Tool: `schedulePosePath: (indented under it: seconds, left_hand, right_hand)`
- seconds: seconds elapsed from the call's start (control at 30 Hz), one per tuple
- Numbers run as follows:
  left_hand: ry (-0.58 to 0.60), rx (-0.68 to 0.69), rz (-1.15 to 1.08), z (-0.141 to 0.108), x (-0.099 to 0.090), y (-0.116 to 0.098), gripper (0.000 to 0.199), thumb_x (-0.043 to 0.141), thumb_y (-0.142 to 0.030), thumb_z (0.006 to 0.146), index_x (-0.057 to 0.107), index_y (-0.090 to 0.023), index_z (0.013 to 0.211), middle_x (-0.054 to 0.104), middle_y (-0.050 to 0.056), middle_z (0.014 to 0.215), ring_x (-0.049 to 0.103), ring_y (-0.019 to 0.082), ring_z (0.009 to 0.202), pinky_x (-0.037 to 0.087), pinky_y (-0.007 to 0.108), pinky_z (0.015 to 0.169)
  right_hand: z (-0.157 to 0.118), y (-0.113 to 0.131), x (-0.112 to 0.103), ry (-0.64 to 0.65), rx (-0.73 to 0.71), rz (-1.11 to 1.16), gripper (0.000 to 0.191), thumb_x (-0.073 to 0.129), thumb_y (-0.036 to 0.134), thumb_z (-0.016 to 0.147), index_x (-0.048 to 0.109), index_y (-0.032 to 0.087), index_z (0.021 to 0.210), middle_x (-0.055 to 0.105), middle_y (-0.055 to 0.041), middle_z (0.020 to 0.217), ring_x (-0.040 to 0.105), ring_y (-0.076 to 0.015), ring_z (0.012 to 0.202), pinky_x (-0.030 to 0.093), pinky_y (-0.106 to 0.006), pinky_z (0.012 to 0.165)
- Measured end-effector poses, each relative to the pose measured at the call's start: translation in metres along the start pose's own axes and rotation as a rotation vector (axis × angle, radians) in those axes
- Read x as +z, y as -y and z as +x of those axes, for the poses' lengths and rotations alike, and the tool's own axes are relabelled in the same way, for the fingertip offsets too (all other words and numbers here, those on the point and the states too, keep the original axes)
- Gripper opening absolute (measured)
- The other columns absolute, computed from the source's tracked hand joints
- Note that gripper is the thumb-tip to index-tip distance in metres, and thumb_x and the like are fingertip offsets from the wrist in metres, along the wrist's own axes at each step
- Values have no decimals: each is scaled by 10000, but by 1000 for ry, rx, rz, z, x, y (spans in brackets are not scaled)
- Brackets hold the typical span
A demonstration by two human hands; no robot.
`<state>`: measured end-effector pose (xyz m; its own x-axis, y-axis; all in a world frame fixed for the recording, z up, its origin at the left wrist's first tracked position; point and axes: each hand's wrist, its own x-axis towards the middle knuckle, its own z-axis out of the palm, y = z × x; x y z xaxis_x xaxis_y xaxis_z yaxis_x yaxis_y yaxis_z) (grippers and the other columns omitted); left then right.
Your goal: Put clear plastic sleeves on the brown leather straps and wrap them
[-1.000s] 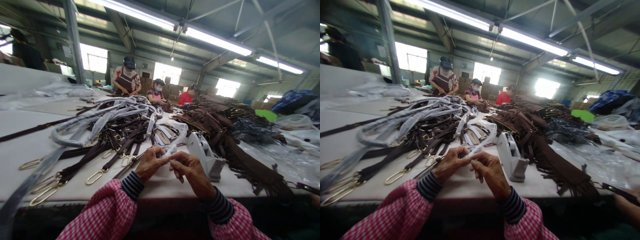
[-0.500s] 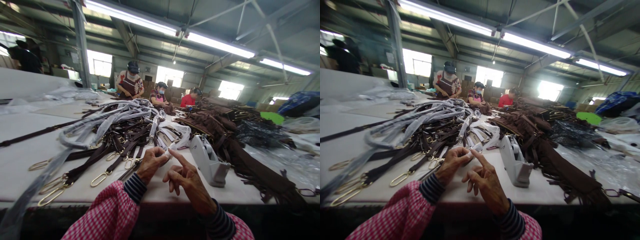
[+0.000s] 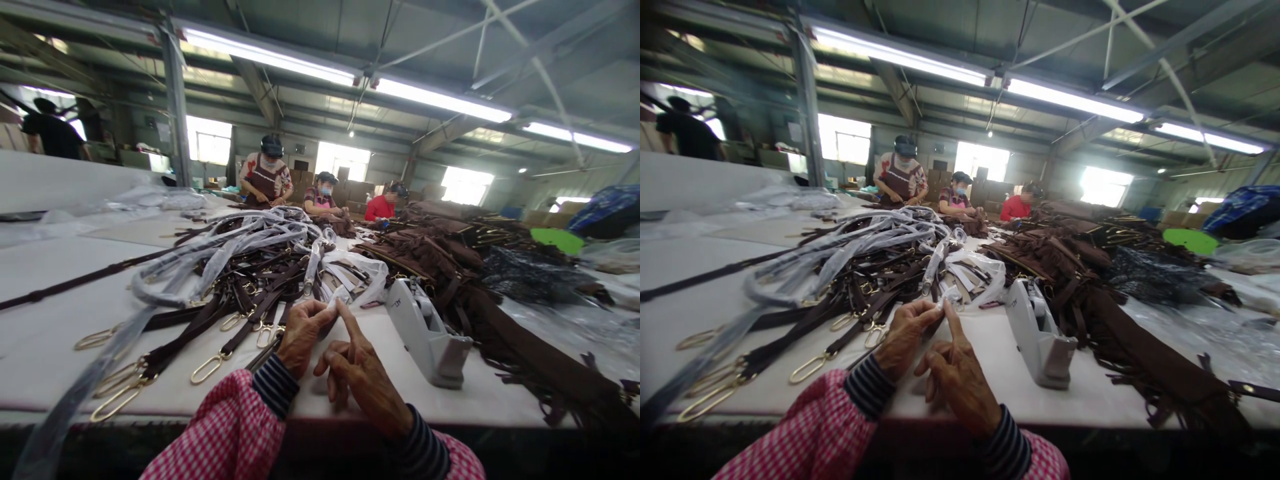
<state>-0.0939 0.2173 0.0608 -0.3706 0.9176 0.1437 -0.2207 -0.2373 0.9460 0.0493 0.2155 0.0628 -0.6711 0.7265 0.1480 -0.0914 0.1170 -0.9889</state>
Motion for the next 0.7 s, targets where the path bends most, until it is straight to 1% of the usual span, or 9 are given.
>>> schedulePosePath:
  seconds: [0.1,0.23,0.3,0.37,0.43,0.47,0.53,0.63,0.7]
  left_hand:
    - [1,-2,-6,0,0,0,398,858,-477,650,674,-127,701,537,-26,612,404,87,569,301,244,549]
    - [8,2,-4,0,0,1,394,852,-475,675,675,-125,705,535,-26,609,404,82,562,295,237,537]
    - [13,5,-22,1,0,2,383,852,-462,680,673,-124,705,538,-26,607,407,80,558,297,234,534]
    - [20,5,-59,2,0,3,376,860,-446,668,668,-125,700,532,-30,597,403,76,546,293,231,524]
    - [28,0,-96,3,0,3,371,869,-430,653,664,-125,696,530,-34,592,401,71,535,291,227,515]
    - [30,-6,-108,3,0,4,369,872,-426,650,663,-125,693,529,-35,587,402,70,529,294,225,512]
    - [31,-21,-121,2,0,4,365,877,-420,647,663,-127,689,530,-35,577,411,69,519,302,221,506]
    - [29,-43,-140,1,-1,3,361,885,-416,645,669,-131,694,532,-35,568,431,72,514,317,218,503]
    - [30,-60,-162,1,-1,2,357,891,-409,638,677,-131,702,555,-26,589,450,75,524,326,216,506]
  right_hand:
    - [0,-3,5,-46,-6,-60,913,549,285,936,-32,246,1640,729,0,843,579,-112,440,461,-215,408]
    - [0,-5,9,-98,-5,-201,855,489,322,970,-31,237,1643,720,3,835,536,-117,405,435,-234,393]
    - [1,-5,6,-123,-35,-399,801,459,304,979,28,209,1648,707,4,777,547,-137,434,466,-271,467]
    - [2,-4,2,-154,-89,-698,759,454,262,970,117,169,1644,685,-2,711,591,-175,526,488,-322,602]
    - [3,-2,-3,-168,-112,-949,742,460,237,957,175,134,1635,673,-20,688,620,-214,628,465,-355,690]
    - [3,-1,-6,-159,-106,-1013,736,459,236,957,187,125,1632,674,-28,695,623,-226,659,452,-359,703]
    - [3,2,-11,-117,-88,-1034,729,457,240,960,199,120,1631,678,-32,708,615,-225,667,439,-350,702]
    - [1,3,-16,-50,-84,-942,729,467,234,952,219,142,1631,665,1,677,594,-205,631,446,-327,697]
    - [0,0,-16,-27,-91,-873,726,469,236,951,227,153,1631,654,18,656,578,-196,608,449,-316,679]
